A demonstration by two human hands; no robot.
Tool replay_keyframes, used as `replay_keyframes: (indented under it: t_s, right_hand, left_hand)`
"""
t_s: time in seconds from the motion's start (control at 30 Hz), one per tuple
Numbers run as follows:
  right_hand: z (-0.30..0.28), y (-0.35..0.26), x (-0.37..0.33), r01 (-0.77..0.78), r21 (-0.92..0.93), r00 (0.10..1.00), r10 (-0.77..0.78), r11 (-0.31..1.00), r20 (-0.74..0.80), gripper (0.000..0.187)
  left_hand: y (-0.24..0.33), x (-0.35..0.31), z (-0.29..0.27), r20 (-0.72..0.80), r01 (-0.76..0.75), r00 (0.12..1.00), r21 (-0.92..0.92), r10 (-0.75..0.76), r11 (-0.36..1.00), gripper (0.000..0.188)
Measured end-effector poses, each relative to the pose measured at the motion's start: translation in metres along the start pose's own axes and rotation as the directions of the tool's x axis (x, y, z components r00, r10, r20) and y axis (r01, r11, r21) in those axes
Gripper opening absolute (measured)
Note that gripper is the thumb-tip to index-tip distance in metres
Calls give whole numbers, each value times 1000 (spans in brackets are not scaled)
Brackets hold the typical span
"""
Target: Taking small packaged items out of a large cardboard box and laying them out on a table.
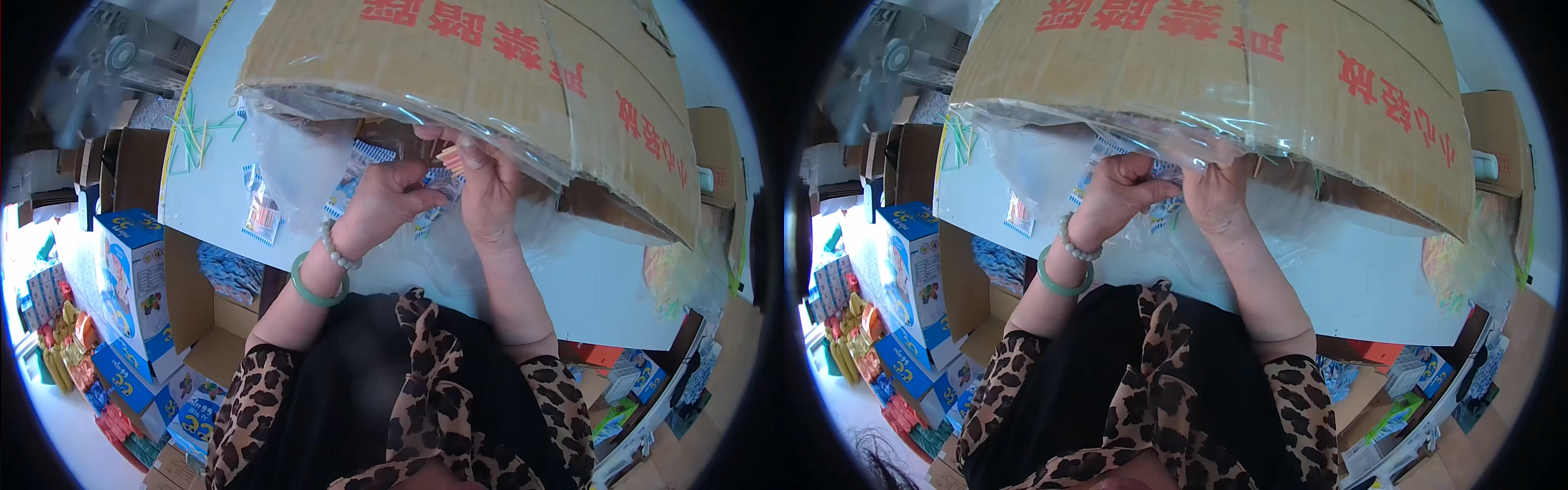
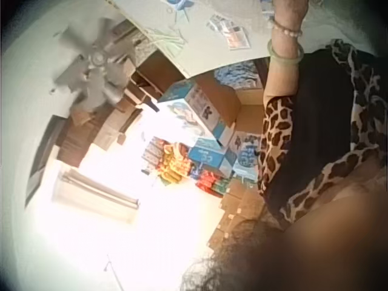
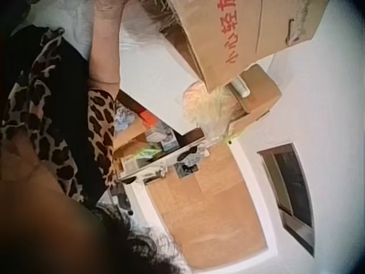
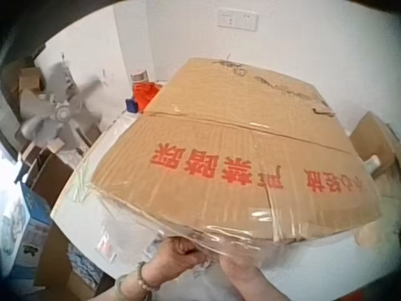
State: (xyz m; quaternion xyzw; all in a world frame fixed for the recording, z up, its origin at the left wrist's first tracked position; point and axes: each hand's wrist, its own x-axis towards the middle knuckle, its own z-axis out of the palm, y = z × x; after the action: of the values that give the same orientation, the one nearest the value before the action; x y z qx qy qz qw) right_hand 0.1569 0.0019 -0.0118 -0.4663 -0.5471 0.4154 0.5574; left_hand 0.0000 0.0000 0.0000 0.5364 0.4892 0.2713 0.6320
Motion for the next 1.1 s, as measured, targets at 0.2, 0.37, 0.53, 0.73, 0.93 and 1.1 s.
replay_keyframes:
  t_s: [0.2, 0.37, 0.53, 0.73, 0.93, 1.1]
  right_hand:
    - [2, -14, 3, 125, -81, 970, -139, 989, -199, 21]
    - [-28, 66, -4, 128, -466, 975, -196, 875, -100, 19]
    - [-26, 84, 1, -126, -205, 991, 113, 971, -76, 19]
    - [-50, 81, -7, -22, -501, 999, 43, 865, 30, 23]
    - [-8, -7, 7, 43, -371, 995, -4, 928, 103, 30]
    - [8, -10, 3, 144, -258, 989, -126, 955, 82, 31]
  left_hand:
    - [-16, 5, 2, -38, -264, 959, 230, 280, 937, 13]
    - [-36, 14, -2, -202, -420, 863, 219, 462, 881, 15]
    - [-33, 4, -8, -221, -279, 922, 186, 317, 942, 20]
    - [-12, -4, -7, -246, -137, 949, 244, 198, 960, 23]
    - [-17, -4, -1, -206, -107, 970, 113, 128, 988, 21]
    - [-3, -7, -1, -138, -90, 985, 124, 107, 988, 20]
